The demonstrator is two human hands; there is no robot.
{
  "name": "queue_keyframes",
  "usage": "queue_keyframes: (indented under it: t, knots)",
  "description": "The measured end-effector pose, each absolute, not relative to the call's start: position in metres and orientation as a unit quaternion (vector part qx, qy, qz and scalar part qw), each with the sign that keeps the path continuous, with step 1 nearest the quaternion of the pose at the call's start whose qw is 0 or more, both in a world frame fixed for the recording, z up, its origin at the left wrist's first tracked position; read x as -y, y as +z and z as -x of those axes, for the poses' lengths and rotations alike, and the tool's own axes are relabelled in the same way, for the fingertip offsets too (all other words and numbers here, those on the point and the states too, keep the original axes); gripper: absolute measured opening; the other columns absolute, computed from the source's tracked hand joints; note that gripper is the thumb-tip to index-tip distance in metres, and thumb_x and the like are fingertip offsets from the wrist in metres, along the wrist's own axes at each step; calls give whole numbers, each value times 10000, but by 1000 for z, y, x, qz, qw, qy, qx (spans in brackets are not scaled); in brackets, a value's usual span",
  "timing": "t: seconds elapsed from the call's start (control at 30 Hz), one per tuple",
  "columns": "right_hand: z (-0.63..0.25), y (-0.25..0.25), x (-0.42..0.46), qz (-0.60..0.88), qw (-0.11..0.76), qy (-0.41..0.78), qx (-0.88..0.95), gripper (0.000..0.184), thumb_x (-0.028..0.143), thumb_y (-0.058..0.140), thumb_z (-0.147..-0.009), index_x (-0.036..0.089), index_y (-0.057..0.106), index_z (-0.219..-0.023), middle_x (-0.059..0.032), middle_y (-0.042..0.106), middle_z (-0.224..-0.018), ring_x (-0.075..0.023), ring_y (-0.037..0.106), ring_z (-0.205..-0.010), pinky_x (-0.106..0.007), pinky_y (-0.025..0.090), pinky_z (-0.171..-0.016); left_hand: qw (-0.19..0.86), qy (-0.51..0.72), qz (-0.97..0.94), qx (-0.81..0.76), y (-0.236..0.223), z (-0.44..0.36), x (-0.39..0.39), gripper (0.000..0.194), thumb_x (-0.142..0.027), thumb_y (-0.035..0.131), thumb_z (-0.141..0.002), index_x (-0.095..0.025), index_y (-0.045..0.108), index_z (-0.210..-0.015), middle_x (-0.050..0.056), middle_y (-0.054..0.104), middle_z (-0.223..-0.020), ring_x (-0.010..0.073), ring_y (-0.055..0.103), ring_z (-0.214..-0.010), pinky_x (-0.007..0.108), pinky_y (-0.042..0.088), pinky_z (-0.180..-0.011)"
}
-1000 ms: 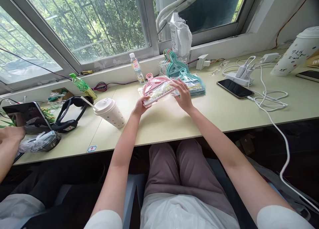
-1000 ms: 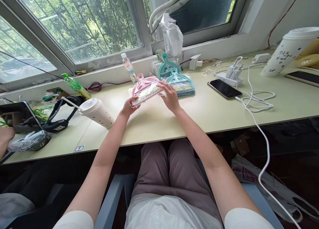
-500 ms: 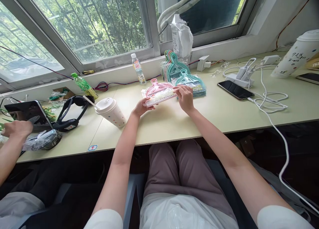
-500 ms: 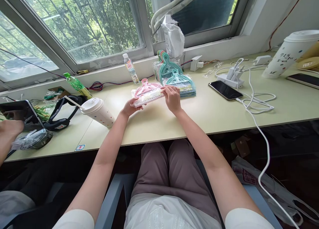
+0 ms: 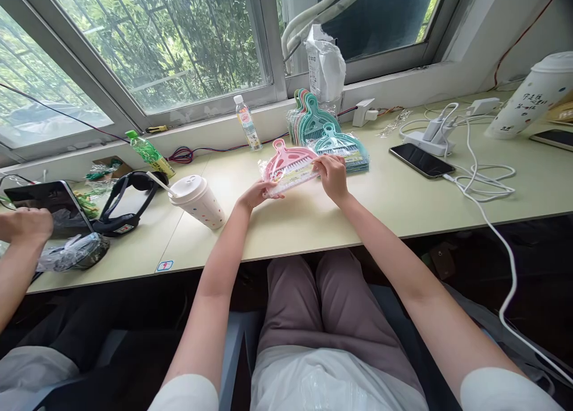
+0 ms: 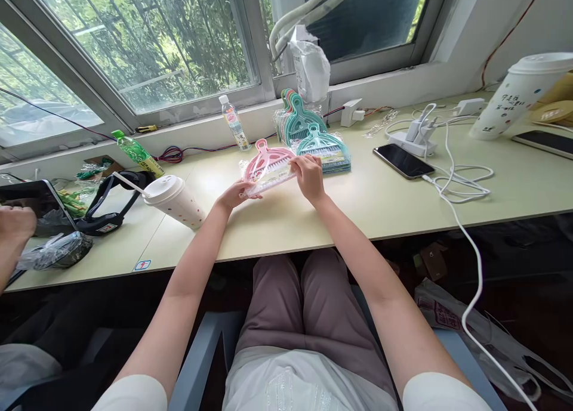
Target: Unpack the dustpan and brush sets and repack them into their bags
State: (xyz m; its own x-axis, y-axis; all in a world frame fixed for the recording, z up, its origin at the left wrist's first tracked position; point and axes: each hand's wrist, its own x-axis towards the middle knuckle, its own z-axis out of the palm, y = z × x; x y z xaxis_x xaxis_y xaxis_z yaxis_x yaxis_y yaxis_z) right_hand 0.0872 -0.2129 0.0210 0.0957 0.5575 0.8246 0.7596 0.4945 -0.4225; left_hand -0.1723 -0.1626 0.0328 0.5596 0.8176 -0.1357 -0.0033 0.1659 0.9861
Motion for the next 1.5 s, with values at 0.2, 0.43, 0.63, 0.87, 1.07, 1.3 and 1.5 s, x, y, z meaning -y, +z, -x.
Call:
queue_keyframes:
  t: [0.2, 0.43, 0.63, 0.87, 1.07, 1.3, 1.5]
  knots:
    - [-88, 27, 216, 486, 592, -108, 634, 326, 424, 445, -1051, 274, 735, -1039, -105, 642, -1195, -286, 581, -1191, -496, 514, -1023, 662, 288, -608, -331, 40, 168, 170, 449, -230, 684, -786, -61, 624, -1197, 86, 737, -689, 246, 764, -660, 284, 594, -615]
    - [-86, 28, 214, 485, 613, 14, 624, 300, 363, 482, -1022, 268, 678, -1228, -108, 624, -1304, -272, 601, -1265, -491, 509, -1099, 662, 282, -620, -314, 41, 168, 171, 546, -211, 749, -737, -97, 569, -1239, 101, 745, -829, 267, 777, -703, 284, 584, -601]
    - [-93, 16, 197, 483, 629, 216, 569, 475, 479, 616, -936, 222, 637, -1335, -95, 743, -1073, -272, 694, -1069, -468, 591, -934, 646, 286, -635, -312, 42, 161, 174, 602, -283, 799, -694, -101, 583, -1226, 118, 750, -909, 268, 770, -689, 279, 567, -559]
    - [-97, 11, 190, 462, 702, 335, 426, 545, 500, 729, -795, 166, 697, -1223, -111, 745, -1123, -262, 688, -1080, -394, 617, -850, 640, 370, -613, -279, 43, 152, 177, 1029, -537, 834, -706, -305, 300, -1555, 110, 708, -1259, 182, 760, -735, 229, 536, -553]
    - [-100, 9, 190, 470, 696, 386, 381, 453, 524, 735, -768, 162, 721, -1039, -95, 750, -952, -261, 714, -920, -407, 621, -763, 598, 403, -610, -329, 30, 133, 179, 898, -393, 922, -617, -211, 514, -1395, 9, 742, -819, 113, 680, -584, 183, 471, -526]
    - [-104, 17, 206, 503, 667, 281, 473, 420, 509, 686, -802, 174, 756, -1045, -87, 778, -962, -271, 713, -976, -415, 576, -865, 562, 428, -561, -431, 26, 117, 172, 495, -585, 750, -802, -121, 663, -950, -32, 525, -395, 115, 522, -344, 203, 325, -384]
    - [-178, 3, 246, 649, 581, 150, 467, 336, 383, 659, -818, 215, 778, -1083, -118, 791, -1074, -338, 721, -1052, -476, 521, -953, 598, 368, -605, -377, 11, 52, 198, 527, -558, 735, -811, -163, 651, -1149, 90, 754, -846, 217, 731, -660, 279, 519, -550]
